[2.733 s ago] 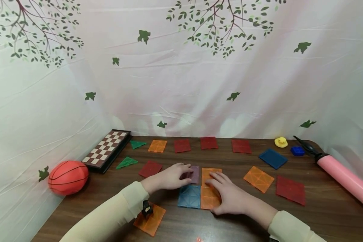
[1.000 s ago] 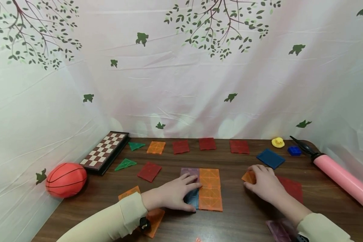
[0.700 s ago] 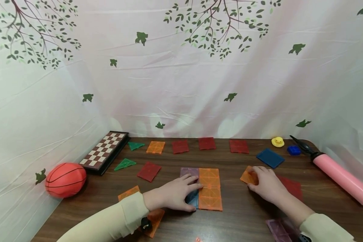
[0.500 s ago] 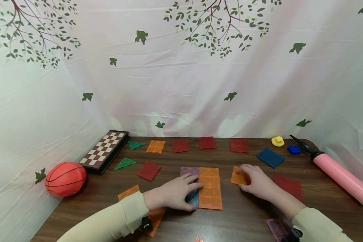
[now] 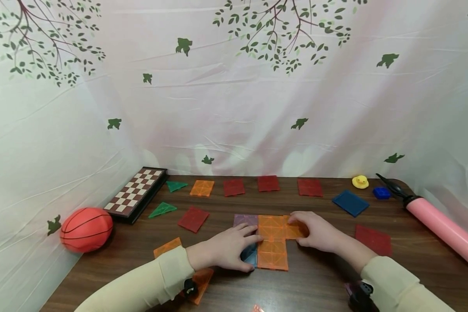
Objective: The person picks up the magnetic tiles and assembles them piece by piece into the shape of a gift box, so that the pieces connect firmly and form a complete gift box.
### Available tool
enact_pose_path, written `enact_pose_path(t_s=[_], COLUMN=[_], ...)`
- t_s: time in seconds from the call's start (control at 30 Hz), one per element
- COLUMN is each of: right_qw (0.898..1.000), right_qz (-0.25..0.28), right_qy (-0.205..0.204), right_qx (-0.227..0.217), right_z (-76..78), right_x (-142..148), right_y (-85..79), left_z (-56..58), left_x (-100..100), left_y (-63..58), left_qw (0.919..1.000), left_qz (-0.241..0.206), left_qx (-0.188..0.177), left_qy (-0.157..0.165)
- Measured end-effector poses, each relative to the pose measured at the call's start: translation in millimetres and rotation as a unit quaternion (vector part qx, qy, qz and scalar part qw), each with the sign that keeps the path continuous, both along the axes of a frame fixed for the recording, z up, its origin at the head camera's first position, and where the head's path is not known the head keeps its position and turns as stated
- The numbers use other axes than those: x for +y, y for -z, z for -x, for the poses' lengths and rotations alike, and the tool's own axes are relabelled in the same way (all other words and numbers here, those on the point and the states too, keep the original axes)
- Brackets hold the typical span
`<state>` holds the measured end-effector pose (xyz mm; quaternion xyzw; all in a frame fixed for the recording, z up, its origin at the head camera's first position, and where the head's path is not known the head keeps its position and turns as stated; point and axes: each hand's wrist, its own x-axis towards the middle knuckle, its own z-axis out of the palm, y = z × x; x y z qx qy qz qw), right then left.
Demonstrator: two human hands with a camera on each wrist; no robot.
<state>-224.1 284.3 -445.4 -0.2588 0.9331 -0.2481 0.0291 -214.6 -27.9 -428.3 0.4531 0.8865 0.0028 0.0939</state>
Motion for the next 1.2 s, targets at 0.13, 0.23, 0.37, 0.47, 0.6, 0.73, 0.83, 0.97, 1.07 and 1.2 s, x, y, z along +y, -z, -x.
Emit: enact_pose_path(t_s=[0.13,0.23,0.37,0.47,0.6,0.73,0.83,0.97,1.07,1.2], right_qw=[1.0,1.0,1.0,0.998,0.993,0.992,0.995,0.996,0.991,0.983], right_qz=[-0.003,-0.004,0.011,0.032,0.056,0.064,0.057,0.039,0.034,0.037], right_qy=[0.0,-0.001,-0.007,-0.018,-0.047,-0.074,-0.07,-0.063,-0.075,-0.108], right_qx=[-0.008,-0.005,0.022,0.056,0.089,0.085,0.052,0.057,0.104,0.147], right_z=[0.0,-1.3,-11.4,-28.8,-58.2,-83.8,-100.1,-118.4,-126.6,-129.5], right_x=[-0.8,0.2,6.7,15.8,32.4,54.3,74.6,102.7,119.2,132.8], right_y=[-0.8,-1.5,-9.2,-16.8,-23.1,-19.9,-10.3,8.5,22.7,38.1], left_z=[0.2,0.7,1.0,0.8,0.3,0.6,0.6,0.6,1.0,1.6], left_x=[-0.2,-0.2,0.7,1.0,0.3,-0.3,-0.3,0.0,-0.5,-1.9], left_y=[0.0,0.2,1.0,1.9,1.2,-0.1,0.3,3.5,5.8,7.6], left_qw=[1.0,1.0,1.0,0.9999,0.9999,1.0,0.9999,0.9999,0.9999,0.9999], left_qz=[-0.003,-0.003,-0.003,-0.002,0.001,0.002,0.003,0.004,0.006,0.005], left_qx=[0.001,0.0,0.0,0.001,0.002,0.003,0.006,0.008,0.009,0.014], left_qy=[0.003,0.002,0.005,0.01,0.01,0.007,0.008,0.011,0.009,0.007])
